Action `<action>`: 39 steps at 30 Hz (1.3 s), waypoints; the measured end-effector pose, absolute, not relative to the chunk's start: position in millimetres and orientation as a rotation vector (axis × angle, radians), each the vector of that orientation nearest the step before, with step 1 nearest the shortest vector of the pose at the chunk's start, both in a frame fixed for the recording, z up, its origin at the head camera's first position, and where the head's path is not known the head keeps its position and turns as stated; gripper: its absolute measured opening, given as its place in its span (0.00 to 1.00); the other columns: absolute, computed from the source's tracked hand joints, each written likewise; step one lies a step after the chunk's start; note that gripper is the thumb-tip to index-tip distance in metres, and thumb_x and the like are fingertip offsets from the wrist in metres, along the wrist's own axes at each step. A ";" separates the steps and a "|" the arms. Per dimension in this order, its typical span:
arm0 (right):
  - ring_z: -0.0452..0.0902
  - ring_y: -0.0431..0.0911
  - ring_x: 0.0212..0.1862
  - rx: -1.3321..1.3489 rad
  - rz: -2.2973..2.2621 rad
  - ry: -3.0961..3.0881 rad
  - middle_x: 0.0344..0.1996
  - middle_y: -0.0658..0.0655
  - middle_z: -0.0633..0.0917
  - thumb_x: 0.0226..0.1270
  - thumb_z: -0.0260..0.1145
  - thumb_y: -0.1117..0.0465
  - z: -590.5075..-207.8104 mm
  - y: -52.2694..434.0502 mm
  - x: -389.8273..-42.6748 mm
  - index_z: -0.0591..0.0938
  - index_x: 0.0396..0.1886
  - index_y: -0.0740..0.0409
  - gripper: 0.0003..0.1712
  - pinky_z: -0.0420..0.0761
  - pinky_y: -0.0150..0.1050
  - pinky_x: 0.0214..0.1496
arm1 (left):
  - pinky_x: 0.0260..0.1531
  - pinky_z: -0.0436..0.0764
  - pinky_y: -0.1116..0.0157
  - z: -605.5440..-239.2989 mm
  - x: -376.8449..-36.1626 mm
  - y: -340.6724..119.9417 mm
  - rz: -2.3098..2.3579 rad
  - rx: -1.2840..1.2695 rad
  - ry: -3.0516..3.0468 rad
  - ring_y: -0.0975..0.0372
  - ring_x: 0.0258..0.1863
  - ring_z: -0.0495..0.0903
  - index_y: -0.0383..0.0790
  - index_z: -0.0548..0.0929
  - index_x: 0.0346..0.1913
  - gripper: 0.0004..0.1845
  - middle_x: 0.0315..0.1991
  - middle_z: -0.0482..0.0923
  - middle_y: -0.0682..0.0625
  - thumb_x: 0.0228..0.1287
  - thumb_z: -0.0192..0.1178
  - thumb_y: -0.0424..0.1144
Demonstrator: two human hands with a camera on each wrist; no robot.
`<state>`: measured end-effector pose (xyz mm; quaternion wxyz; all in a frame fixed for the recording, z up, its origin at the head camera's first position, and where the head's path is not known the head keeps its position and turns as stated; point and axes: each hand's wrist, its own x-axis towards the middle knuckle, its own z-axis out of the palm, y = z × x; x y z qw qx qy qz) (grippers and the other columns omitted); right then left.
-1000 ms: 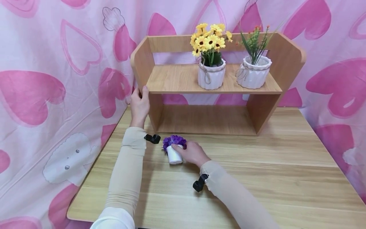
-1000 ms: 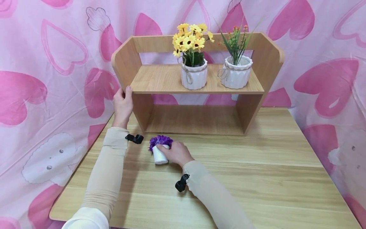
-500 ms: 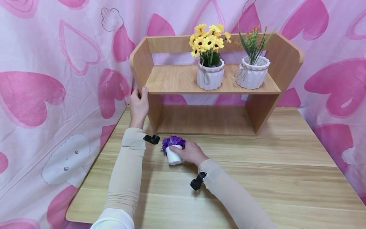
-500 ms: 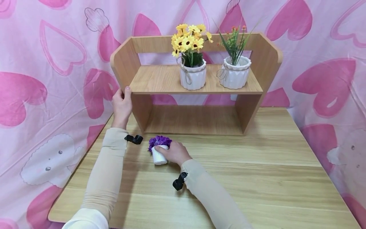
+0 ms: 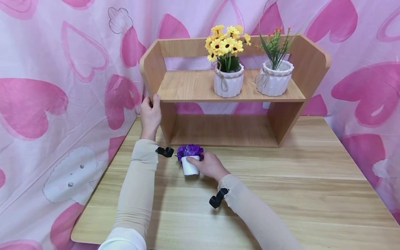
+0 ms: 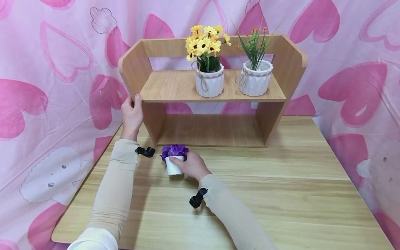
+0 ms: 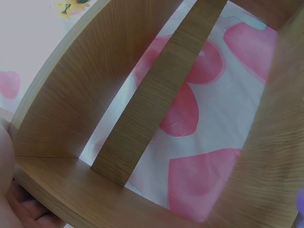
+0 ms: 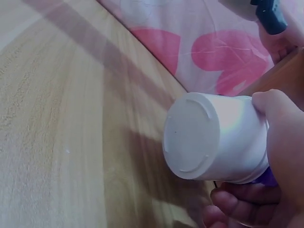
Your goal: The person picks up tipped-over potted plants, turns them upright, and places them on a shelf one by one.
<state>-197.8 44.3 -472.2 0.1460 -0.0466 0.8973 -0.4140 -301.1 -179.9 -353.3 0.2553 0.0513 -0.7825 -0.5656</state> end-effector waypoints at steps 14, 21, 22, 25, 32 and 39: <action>0.86 0.54 0.57 -0.201 -1.402 2.615 0.55 0.61 0.90 0.72 0.71 0.34 -468.3 58.2 -191.4 0.81 0.68 0.56 0.38 0.84 0.54 0.65 | 0.78 0.75 0.54 -349.4 -301.4 -180.0 -1.548 0.151 -2.139 0.53 0.72 0.79 0.42 0.78 0.76 0.29 0.75 0.78 0.41 0.83 0.52 0.55; 0.84 0.51 0.51 -0.252 -1.511 2.572 0.51 0.59 0.89 0.69 0.76 0.38 -474.2 65.3 -187.6 0.78 0.70 0.56 0.39 0.86 0.53 0.59 | 0.78 0.74 0.54 -349.3 -300.4 -180.0 -1.552 0.167 -2.154 0.53 0.73 0.78 0.43 0.77 0.77 0.30 0.76 0.77 0.42 0.83 0.51 0.56; 0.84 0.51 0.51 -0.254 -1.522 2.567 0.52 0.59 0.89 0.68 0.77 0.39 -474.9 66.0 -186.4 0.78 0.71 0.56 0.40 0.85 0.53 0.59 | 0.78 0.74 0.54 -349.3 -300.3 -180.0 -1.551 0.165 -2.156 0.53 0.73 0.78 0.42 0.77 0.77 0.30 0.76 0.77 0.42 0.83 0.51 0.56; 0.84 0.50 0.52 -0.279 -1.551 2.561 0.57 0.59 0.88 0.67 0.79 0.41 -477.2 67.3 -183.6 0.75 0.74 0.55 0.43 0.85 0.52 0.62 | 0.78 0.74 0.55 -349.2 -299.7 -179.7 -1.551 0.160 -2.153 0.53 0.72 0.79 0.42 0.77 0.76 0.30 0.75 0.78 0.41 0.83 0.51 0.55; 0.84 0.51 0.56 -0.360 -1.596 2.534 0.61 0.59 0.87 0.65 0.81 0.46 -482.0 69.5 -179.9 0.75 0.74 0.53 0.42 0.84 0.53 0.65 | 0.80 0.72 0.53 -348.6 -298.0 -179.5 -1.560 0.168 -2.169 0.53 0.75 0.76 0.45 0.74 0.79 0.31 0.78 0.75 0.43 0.83 0.50 0.57; 0.81 0.55 0.67 -0.397 -1.582 2.534 0.67 0.61 0.85 0.64 0.82 0.48 -486.1 73.1 -175.6 0.74 0.76 0.52 0.45 0.78 0.58 0.74 | 0.80 0.71 0.52 -348.3 -298.1 -179.0 -1.563 0.191 -2.206 0.53 0.76 0.75 0.48 0.72 0.81 0.32 0.80 0.73 0.45 0.83 0.49 0.59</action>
